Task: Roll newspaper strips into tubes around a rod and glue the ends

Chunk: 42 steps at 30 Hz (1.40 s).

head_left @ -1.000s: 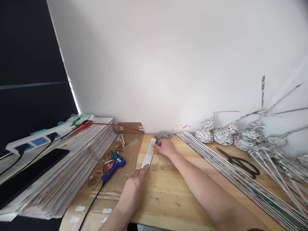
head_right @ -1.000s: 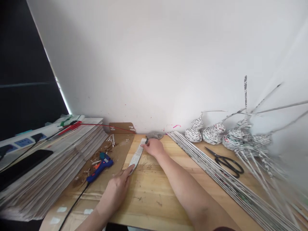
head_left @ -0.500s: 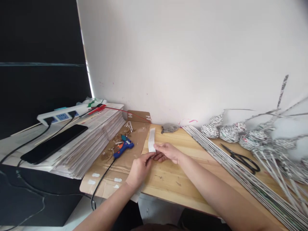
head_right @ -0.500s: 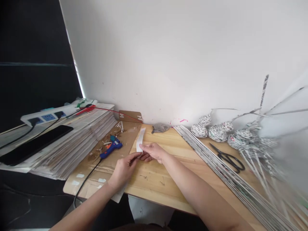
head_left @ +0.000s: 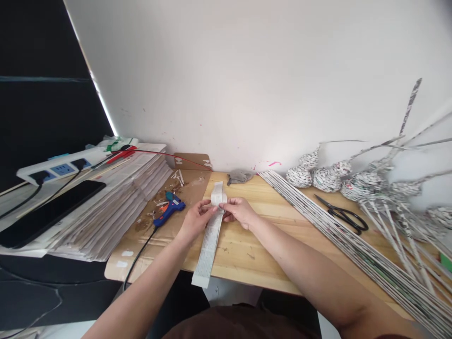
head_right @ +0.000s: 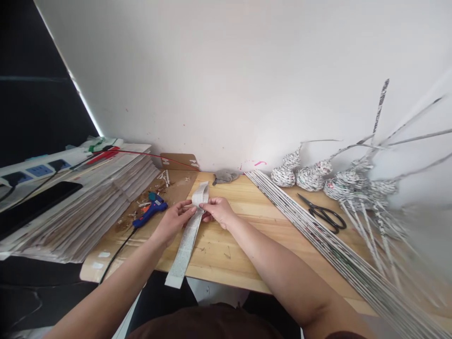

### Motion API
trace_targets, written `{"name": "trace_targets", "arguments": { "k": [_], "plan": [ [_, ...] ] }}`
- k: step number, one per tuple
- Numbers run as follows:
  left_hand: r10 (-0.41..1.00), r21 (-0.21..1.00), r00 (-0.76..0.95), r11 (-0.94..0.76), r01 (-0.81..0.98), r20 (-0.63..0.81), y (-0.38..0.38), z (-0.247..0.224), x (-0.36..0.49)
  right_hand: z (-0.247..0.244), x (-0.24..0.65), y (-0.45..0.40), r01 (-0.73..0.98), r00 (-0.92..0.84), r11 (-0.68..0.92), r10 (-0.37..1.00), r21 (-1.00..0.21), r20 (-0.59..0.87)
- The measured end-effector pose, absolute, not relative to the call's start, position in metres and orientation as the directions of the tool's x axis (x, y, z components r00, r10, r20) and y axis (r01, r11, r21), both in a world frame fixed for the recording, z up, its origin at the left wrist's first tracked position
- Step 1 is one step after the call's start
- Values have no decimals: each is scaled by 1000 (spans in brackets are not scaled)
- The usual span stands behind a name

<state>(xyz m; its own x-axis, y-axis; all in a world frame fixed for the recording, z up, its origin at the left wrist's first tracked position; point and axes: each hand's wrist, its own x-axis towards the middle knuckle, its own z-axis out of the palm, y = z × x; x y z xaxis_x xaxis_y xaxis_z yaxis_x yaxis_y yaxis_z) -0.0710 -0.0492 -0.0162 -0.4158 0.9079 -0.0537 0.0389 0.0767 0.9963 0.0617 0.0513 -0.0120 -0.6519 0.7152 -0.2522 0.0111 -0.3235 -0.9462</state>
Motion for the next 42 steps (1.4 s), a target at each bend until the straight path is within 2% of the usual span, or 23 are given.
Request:
{"name": "trace_targets", "arguments": {
  "k": [3, 7, 9, 12, 16, 19, 25, 31, 35, 42],
  "plan": [
    [921, 997, -382, 71, -18, -72, -43, -15, -71, -14, 61, 51, -16, -623, -305, 748, -952, -229],
    [882, 995, -459, 81, -64, -102, -36, -17, -79, -18, 60, 52, -69, -610, -241, 778, -968, -151],
    [857, 989, -497, 85, -121, -135, -33, -16, -86, -22, 60, 55, -78, -570, -156, 817, -985, -84],
    [831, 975, -516, 137, -175, -209, -29, -12, -96, -28, 61, 64, -5, -505, 17, 863, -1000, 17],
    [838, 980, -509, 177, -87, -197, -27, -2, -107, -32, 67, 79, 162, -477, 189, 874, -968, 90],
    [847, 977, -496, 214, -13, -192, -27, 3, -115, -32, 71, 87, 226, -438, 251, 889, -941, 132],
    [908, 928, -339, 321, 190, -245, -30, 6, -128, -33, 71, 92, -13, -431, 112, 896, -994, 106],
    [937, 915, -284, 286, 284, -204, -36, 6, -127, -31, 69, 93, -99, -289, 273, 912, -957, 290],
    [960, 889, -205, 259, 377, -193, -35, 4, -123, -26, 69, 89, -190, -239, 401, 867, -896, 438],
    [962, 849, -248, 225, 477, -116, -17, -6, -125, -33, 68, 93, -129, -272, 389, 870, -912, 410]
  ]
}}
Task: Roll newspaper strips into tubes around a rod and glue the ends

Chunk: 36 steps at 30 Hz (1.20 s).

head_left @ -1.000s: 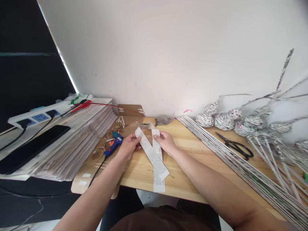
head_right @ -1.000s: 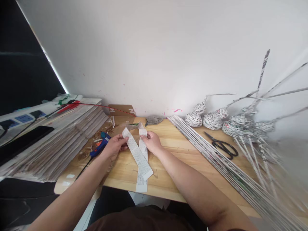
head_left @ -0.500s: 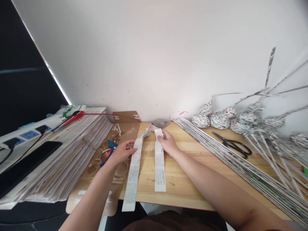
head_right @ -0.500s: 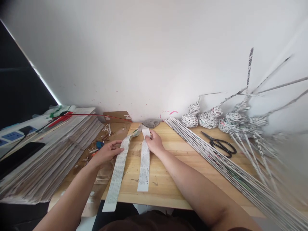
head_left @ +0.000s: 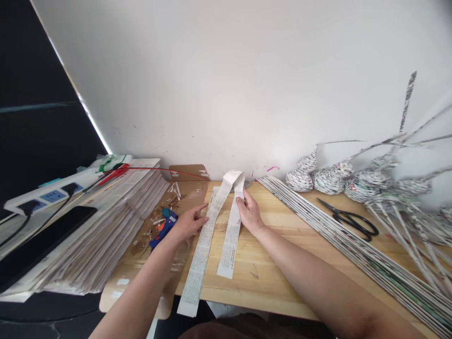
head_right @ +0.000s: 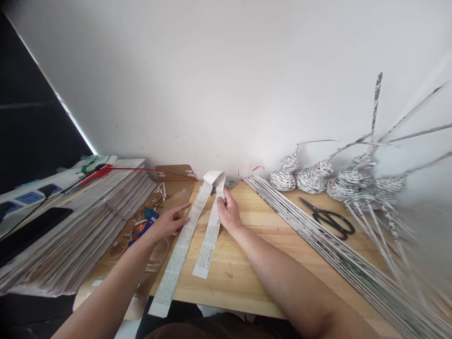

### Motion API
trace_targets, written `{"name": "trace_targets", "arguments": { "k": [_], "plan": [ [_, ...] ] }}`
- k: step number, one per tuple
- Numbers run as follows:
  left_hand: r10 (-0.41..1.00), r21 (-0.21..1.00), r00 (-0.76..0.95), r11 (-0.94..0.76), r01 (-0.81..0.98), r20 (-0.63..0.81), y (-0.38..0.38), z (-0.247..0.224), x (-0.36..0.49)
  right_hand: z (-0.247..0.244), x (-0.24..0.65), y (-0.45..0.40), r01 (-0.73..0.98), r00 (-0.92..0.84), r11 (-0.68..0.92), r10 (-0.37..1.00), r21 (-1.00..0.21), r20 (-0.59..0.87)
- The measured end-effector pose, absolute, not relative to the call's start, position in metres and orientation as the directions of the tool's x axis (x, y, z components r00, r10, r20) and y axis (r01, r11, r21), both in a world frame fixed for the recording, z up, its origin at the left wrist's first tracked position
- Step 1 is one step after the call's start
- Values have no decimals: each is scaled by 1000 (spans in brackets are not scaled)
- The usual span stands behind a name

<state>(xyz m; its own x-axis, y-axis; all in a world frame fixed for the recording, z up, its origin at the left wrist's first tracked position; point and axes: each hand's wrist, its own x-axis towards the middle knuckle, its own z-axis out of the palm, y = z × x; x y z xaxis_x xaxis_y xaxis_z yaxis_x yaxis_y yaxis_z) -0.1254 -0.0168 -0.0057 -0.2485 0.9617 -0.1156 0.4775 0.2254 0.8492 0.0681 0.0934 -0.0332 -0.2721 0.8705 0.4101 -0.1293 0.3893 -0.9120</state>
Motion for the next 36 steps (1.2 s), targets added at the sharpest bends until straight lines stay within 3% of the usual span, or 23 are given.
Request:
{"name": "trace_targets", "arguments": {
  "k": [9, 15, 24, 27, 31, 36],
  "plan": [
    [949, 679, -314, 247, 691, -26, 14, -5, -130, -36, 69, 100, -170, -246, 357, 887, -919, 390],
    [920, 633, -390, 294, 716, 14, 36, -3, -135, -41, 68, 105, -132, -215, 264, 933, -955, 288],
    [905, 614, -400, 235, 753, 144, 25, 6, -123, -37, 69, 104, -116, -243, 282, 921, -952, 303],
    [924, 673, -325, 109, 732, 203, 17, 9, -113, -36, 70, 103, -90, -236, 299, 920, -950, 312],
    [973, 811, -161, -42, 583, 166, 13, 9, -97, -34, 70, 102, -63, -249, 295, 920, -953, 301],
    [965, 928, -200, -88, 363, 170, 1, 21, -78, -32, 70, 100, -79, -310, 287, 903, -955, 297]
  ]
}}
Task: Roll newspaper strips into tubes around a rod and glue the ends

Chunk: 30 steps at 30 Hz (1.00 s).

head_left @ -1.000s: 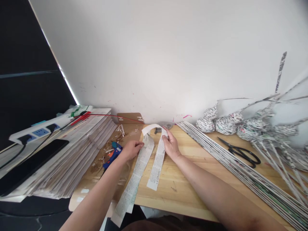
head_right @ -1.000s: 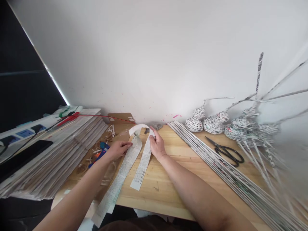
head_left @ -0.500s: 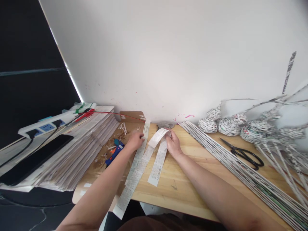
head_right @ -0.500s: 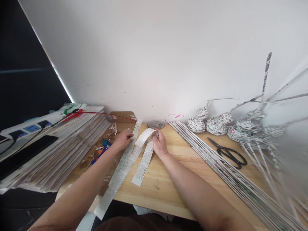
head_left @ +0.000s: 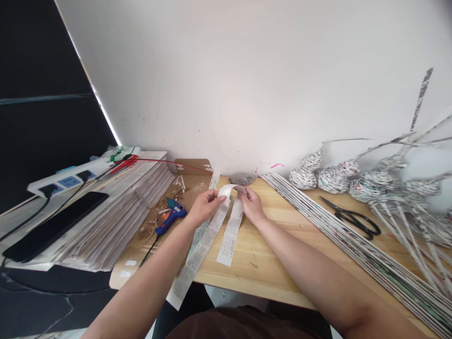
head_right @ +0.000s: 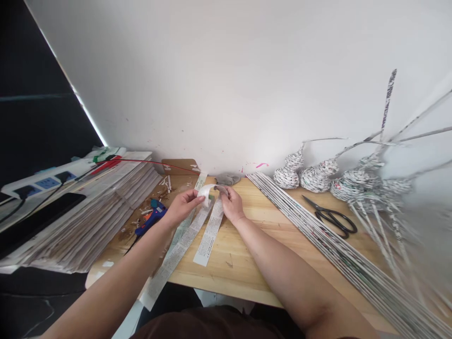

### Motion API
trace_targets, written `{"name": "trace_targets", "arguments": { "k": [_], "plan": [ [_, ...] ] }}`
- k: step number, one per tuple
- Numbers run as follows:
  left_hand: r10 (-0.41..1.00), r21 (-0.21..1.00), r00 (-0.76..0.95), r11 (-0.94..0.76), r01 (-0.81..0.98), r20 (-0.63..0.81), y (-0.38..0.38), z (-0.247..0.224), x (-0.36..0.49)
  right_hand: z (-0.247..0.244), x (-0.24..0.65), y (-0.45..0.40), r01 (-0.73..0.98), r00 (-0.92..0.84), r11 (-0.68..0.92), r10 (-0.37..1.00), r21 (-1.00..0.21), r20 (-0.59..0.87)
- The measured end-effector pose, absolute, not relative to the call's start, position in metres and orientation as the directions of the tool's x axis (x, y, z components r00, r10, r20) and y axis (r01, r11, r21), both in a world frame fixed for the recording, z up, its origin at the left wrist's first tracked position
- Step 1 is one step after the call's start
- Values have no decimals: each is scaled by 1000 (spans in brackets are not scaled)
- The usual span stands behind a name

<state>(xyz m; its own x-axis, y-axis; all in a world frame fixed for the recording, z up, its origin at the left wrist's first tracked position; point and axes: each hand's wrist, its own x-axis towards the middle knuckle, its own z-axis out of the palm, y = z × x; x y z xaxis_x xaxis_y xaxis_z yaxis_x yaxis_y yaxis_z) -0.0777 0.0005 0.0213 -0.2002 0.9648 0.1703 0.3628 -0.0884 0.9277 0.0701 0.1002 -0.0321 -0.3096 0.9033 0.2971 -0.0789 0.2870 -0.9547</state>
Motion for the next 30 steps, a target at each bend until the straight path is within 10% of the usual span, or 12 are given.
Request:
{"name": "trace_targets", "arguments": {
  "k": [10, 30],
  "plan": [
    [917, 989, -372, -150, 19, 146, -45, 66, -65, -36, 71, 97, -46, -424, 328, 849, -944, 315],
    [901, 961, -391, -252, -115, 189, -23, 117, -72, -36, 76, 98, 19, -519, 340, 807, -940, 282]
  ]
}}
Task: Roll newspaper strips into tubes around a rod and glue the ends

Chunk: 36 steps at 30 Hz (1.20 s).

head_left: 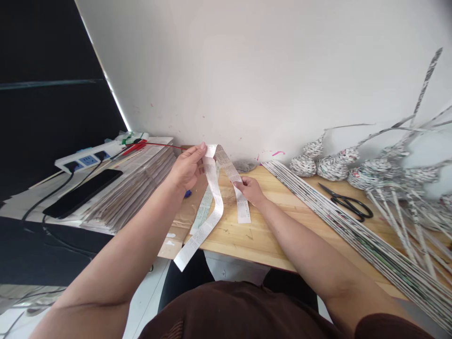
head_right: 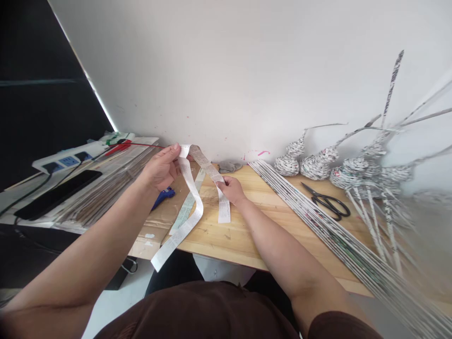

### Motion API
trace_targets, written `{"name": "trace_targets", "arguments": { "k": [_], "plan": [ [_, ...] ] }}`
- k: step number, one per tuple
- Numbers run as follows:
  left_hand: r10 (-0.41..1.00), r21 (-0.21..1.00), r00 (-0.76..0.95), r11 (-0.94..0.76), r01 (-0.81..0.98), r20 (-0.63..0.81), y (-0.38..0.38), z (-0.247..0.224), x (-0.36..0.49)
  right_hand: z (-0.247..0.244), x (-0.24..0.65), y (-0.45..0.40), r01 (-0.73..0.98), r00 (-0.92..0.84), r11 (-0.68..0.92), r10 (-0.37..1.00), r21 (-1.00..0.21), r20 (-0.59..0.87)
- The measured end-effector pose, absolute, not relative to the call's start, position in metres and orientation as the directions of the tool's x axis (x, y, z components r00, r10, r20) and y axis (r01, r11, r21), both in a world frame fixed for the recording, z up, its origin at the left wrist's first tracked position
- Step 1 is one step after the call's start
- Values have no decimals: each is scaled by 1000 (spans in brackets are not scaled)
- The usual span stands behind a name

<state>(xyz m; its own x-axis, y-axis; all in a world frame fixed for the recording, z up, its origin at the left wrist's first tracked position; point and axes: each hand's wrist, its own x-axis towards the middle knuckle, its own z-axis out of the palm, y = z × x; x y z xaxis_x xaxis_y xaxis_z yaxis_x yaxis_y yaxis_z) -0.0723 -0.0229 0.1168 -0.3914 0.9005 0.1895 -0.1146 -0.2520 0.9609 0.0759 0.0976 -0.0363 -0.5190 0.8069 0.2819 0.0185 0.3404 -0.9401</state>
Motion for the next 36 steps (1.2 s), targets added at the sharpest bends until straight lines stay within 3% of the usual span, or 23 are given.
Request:
{"name": "trace_targets", "arguments": {
  "k": [11, 20, 36],
  "plan": [
    [931, 960, -361, -150, -235, 57, -26, 107, -71, -28, 90, 112, 239, -223, 376, 919, -895, 326],
    [981, 955, -171, -137, -262, 94, -33, 102, -70, -29, 89, 111, 253, -226, 391, 913, -885, 339],
    [984, 989, -149, -110, -94, 96, -2, 135, -46, -33, 88, 112, 266, -290, 387, 906, -883, 309]
  ]
}}
